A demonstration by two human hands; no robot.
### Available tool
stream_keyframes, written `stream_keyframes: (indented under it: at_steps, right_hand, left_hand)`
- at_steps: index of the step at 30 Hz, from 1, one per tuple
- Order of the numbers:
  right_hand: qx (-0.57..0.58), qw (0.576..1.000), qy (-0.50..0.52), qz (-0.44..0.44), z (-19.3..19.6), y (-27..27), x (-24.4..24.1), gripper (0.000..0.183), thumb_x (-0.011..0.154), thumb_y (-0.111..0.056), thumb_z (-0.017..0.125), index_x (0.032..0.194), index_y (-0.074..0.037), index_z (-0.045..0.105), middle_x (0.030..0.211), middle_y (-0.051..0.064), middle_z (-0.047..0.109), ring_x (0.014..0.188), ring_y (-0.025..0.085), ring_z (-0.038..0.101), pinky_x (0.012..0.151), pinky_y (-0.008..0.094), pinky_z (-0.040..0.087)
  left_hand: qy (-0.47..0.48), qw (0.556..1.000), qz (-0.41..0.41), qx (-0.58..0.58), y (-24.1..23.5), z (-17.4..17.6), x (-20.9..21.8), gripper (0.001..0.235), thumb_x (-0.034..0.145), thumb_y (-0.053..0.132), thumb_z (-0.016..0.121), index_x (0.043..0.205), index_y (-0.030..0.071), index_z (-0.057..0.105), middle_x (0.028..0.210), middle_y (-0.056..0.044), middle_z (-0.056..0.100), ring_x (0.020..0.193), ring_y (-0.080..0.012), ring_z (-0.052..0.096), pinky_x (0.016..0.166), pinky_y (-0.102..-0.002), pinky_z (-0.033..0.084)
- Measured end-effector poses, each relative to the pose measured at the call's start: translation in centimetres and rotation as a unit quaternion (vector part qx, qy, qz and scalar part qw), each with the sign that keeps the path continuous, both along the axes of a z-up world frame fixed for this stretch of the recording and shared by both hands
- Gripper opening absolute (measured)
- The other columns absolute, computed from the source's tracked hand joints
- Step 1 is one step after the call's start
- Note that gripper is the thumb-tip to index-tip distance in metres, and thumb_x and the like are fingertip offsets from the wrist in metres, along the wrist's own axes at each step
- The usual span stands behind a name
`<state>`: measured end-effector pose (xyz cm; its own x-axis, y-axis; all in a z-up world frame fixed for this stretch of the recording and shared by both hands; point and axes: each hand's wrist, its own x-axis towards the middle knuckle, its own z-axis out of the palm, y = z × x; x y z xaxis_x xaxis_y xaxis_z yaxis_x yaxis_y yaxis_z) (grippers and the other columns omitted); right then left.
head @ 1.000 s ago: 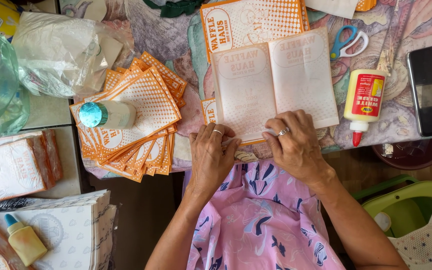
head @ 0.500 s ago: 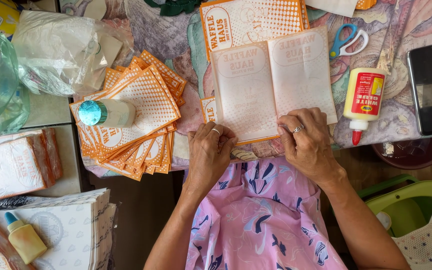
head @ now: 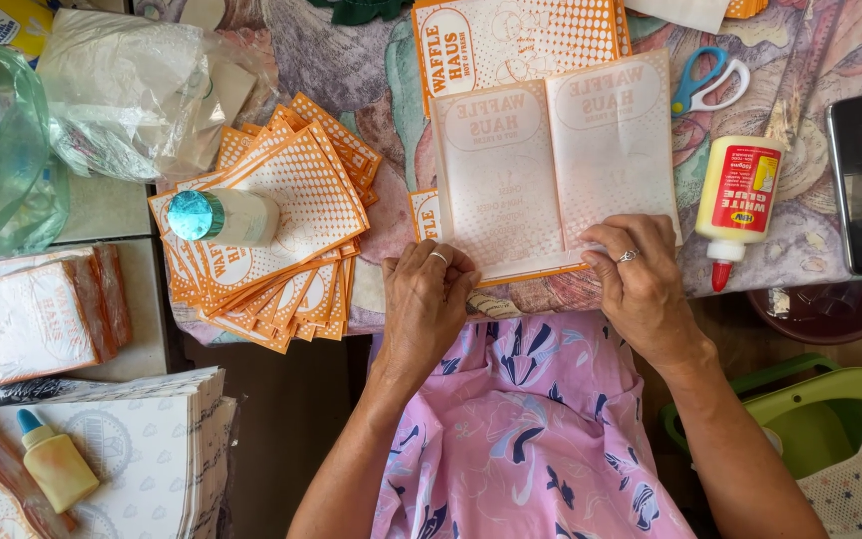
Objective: Applying glue to the edges of paper bags and folding them to complete the assembly.
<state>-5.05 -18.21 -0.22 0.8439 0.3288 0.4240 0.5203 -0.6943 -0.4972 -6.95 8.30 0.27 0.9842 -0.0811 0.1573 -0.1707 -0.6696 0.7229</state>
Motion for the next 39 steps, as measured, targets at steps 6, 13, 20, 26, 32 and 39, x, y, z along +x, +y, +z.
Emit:
stream_keyframes:
  at_steps: [6,13,20,26,32,39]
  right_hand:
    - [-0.023,0.998,-0.051,-0.004,-0.5,-0.5,-0.2,0.022,0.104,0.009,0.059,0.122,0.0,0.068,0.106,0.013,0.057,0.102,0.036,0.057,0.094,0.045,0.049]
    - [-0.099,0.975,-0.155,0.124,2.3,3.2,-0.5,0.02,0.097,0.004,0.066,0.102,-0.01,0.079,0.103,0.009,0.069,0.096,0.024,0.063,0.09,0.038,0.051]
    - [-0.183,0.962,-0.182,0.093,-0.2,3.2,-2.0,0.031,0.101,-0.001,0.05,0.118,-0.01,0.074,0.107,0.012,0.064,0.103,0.029,0.063,0.093,0.044,0.053]
    - [-0.308,0.936,-0.167,0.034,1.6,5.3,-3.6,0.054,0.098,-0.002,0.041,0.144,-0.021,0.061,0.104,0.017,0.063,0.101,0.034,0.069,0.093,0.047,0.058]
    - [-0.347,0.926,-0.149,0.029,3.4,6.4,-3.6,0.065,0.097,0.0,0.038,0.155,-0.031,0.045,0.103,0.019,0.062,0.099,0.036,0.071,0.093,0.046,0.061]
    - [-0.328,0.932,-0.149,0.042,1.9,5.1,-4.1,0.049,0.098,-0.005,0.044,0.141,-0.021,0.061,0.107,0.02,0.064,0.105,0.036,0.071,0.098,0.048,0.06]
  left_hand:
    - [-0.004,1.0,0.01,-0.028,0.1,0.7,-0.5,0.018,0.082,0.011,0.078,0.094,0.012,0.065,0.077,-0.003,0.057,0.082,-0.0272,0.064,0.078,-0.038,0.043]
    - [-0.014,0.999,0.016,-0.037,0.1,0.2,-0.5,0.024,0.078,0.009,0.081,0.096,0.012,0.066,0.076,-0.002,0.06,0.08,-0.0255,0.064,0.078,-0.038,0.044]
    - [-0.013,0.999,0.018,-0.041,0.4,-0.1,-0.4,0.023,0.079,0.007,0.08,0.096,0.011,0.065,0.074,-0.003,0.061,0.076,-0.0258,0.065,0.077,-0.038,0.045]
    - [-0.006,0.999,0.007,-0.033,0.4,0.2,0.0,0.021,0.081,0.007,0.079,0.097,0.01,0.066,0.073,-0.004,0.062,0.074,-0.0253,0.065,0.077,-0.037,0.046]
    - [-0.01,1.0,0.006,-0.012,0.5,0.1,0.0,0.018,0.083,0.007,0.077,0.097,0.009,0.065,0.073,-0.004,0.062,0.074,-0.0258,0.066,0.076,-0.037,0.045]
    - [0.003,1.0,-0.009,0.02,0.3,-0.1,0.0,0.005,0.091,0.013,0.07,0.092,0.012,0.066,0.076,-0.005,0.061,0.078,-0.0275,0.066,0.078,-0.038,0.045]
